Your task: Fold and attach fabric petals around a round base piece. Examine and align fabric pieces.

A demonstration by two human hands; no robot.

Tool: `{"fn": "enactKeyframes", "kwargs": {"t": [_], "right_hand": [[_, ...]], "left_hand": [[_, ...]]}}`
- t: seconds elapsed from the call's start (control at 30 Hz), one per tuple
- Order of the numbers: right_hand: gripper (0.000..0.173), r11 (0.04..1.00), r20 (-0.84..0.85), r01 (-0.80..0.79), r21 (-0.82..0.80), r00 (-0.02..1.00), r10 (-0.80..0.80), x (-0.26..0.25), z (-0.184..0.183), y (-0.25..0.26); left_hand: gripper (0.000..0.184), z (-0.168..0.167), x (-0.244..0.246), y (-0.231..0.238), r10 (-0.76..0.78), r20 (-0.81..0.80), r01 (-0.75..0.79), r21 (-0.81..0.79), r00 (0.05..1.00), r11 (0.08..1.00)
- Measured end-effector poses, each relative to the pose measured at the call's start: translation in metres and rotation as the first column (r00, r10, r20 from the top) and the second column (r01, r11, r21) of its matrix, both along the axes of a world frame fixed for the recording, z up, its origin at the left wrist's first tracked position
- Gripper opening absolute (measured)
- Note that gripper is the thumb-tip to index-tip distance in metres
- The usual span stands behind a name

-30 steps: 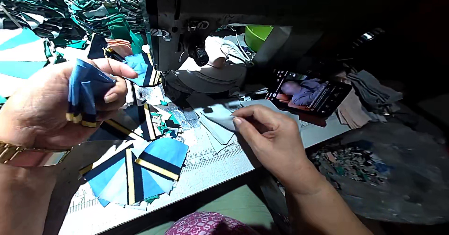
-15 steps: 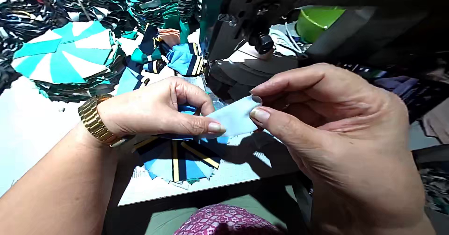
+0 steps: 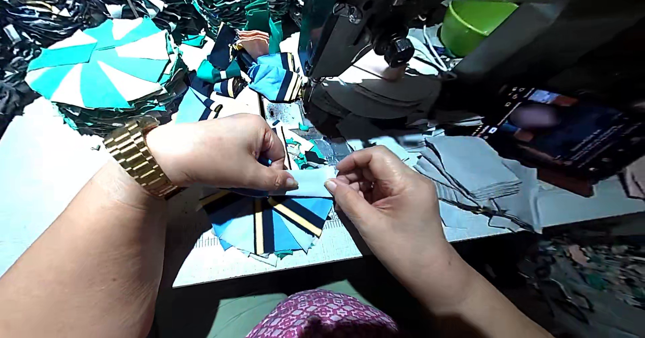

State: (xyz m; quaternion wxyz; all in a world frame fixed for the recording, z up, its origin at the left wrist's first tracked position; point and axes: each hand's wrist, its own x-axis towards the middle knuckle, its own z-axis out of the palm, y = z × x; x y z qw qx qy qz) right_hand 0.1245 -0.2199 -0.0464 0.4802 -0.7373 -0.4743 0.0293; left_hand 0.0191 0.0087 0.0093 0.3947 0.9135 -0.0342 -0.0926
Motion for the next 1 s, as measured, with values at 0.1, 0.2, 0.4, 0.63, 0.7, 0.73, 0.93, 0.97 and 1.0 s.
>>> {"fn": "enactKeyframes", "kwargs": {"t": [0.1,0.2,0.4,0.63,0.7,0.73,0.93,0.97,1.0], "right_hand": [[0.01,0.997,0.186,0.029,-0.07,0.982,-0.016,0.001,-0.003,0.003],[0.011,0.993,0.23,0.023,-0.119,0.973,0.005,0.007,0.0,0.002],[0.013,0.998,0.285,-0.026,-0.056,0.958,0.041,0.013,0.012,-0.002],[0.021,0.985,0.416,-0.008,-0.171,0.906,0.079,0.009,-0.001,-0.002],[0.022,0.985,0.422,-0.006,-0.174,0.903,0.08,0.009,-0.001,-0.003],[0.022,0.985,0.42,-0.007,-0.172,0.904,0.08,0.01,0.0,-0.004],[0.024,0.997,0.318,-0.039,-0.067,0.946,0.059,0.014,0.012,-0.008],[0.023,0.999,0.303,-0.038,-0.032,0.952,0.046,0.015,0.014,-0.008],[0.023,0.999,0.287,-0.038,0.003,0.957,0.035,0.016,0.016,-0.008]], "left_hand": [[0.035,0.0,0.002,-0.006,0.093,-0.072,-0.079,0.18,0.993,0.981],[0.033,0.004,0.002,-0.008,0.139,-0.043,-0.117,0.338,0.989,0.934],[0.034,0.003,-0.003,0.005,0.119,0.131,-0.15,0.263,0.984,0.953],[0.03,0.005,-0.001,-0.002,0.14,-0.049,-0.111,0.383,0.989,0.917],[0.03,0.003,-0.002,0.003,0.112,-0.004,-0.105,0.329,0.994,0.939],[0.032,0.0,-0.002,0.006,0.094,0.039,-0.101,0.271,0.995,0.957],[0.031,0.004,-0.001,0.01,0.257,0.203,-0.23,-0.146,0.945,0.962],[0.036,0.006,-0.002,0.008,0.297,0.109,-0.254,-0.298,0.948,0.92],[0.037,0.006,-0.001,0.005,0.332,-0.001,-0.294,-0.467,0.943,0.834]]}}
